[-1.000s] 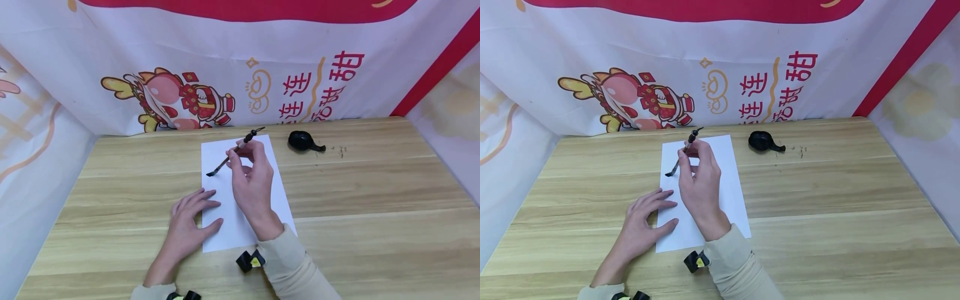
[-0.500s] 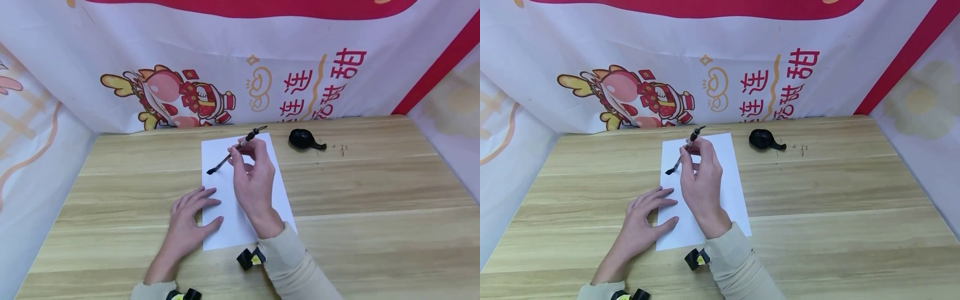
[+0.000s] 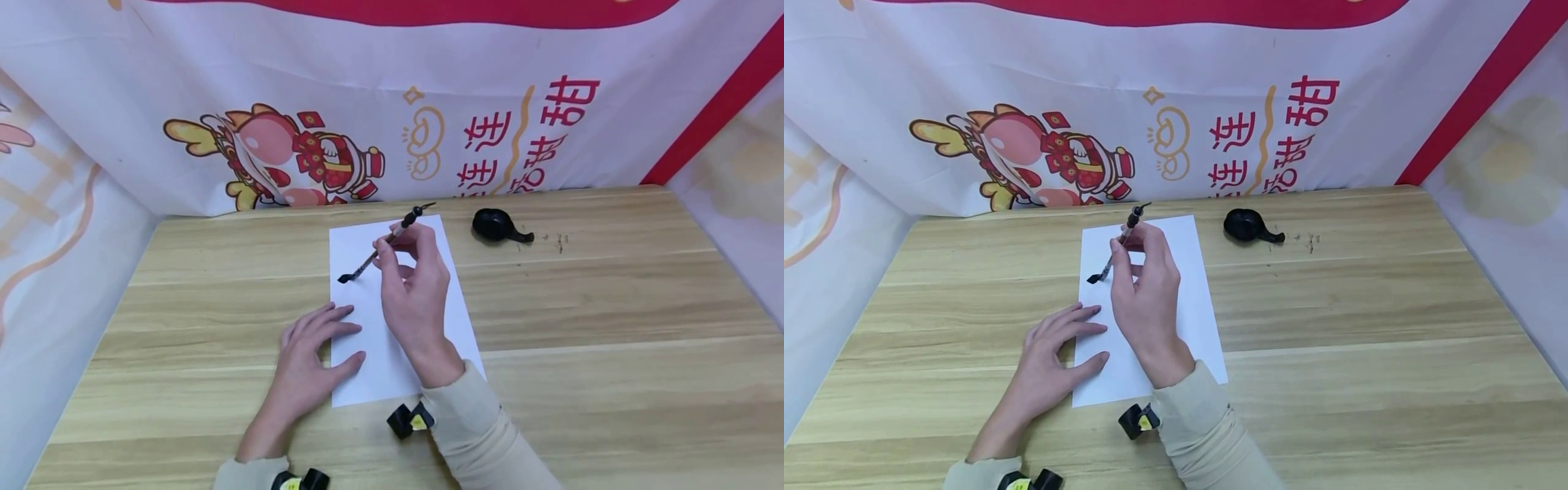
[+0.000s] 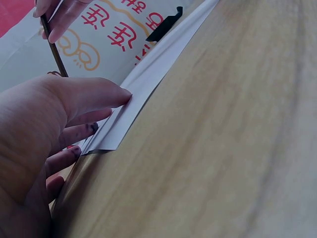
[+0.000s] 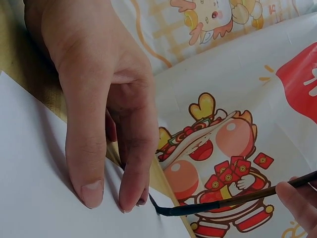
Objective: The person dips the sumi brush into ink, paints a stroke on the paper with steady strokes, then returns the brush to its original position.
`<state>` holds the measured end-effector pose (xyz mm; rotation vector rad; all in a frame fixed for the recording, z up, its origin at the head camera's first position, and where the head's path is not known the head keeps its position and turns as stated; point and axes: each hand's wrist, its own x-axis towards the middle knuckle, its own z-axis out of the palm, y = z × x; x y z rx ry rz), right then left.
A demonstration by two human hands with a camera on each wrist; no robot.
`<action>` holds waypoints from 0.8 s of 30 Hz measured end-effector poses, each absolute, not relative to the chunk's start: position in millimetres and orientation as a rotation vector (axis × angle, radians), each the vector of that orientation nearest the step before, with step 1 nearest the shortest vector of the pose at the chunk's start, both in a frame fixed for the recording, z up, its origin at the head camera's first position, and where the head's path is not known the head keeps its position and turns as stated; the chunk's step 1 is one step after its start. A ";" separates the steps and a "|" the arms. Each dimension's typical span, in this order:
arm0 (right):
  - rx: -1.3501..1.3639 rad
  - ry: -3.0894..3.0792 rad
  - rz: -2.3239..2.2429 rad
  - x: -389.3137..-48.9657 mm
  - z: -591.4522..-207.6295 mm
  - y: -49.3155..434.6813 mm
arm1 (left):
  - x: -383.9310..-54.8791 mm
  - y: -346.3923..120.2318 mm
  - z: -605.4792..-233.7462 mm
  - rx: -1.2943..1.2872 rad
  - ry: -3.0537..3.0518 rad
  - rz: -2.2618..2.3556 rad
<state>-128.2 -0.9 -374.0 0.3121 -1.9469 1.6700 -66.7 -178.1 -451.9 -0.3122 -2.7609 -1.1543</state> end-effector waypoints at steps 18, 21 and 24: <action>0.277 -1.979 1.647 -127.9 -373.8 0.2 | -67.4 -178.0 -454.0 -0.316 -2.760 -1.148; 0.275 -1.974 1.651 -128.0 -374.1 0.2 | -67.5 -178.3 -454.0 -0.316 -2.762 -1.143; 0.271 -1.971 1.653 -128.2 -374.4 0.5 | -68.0 -178.0 -454.1 -0.318 -2.764 -1.135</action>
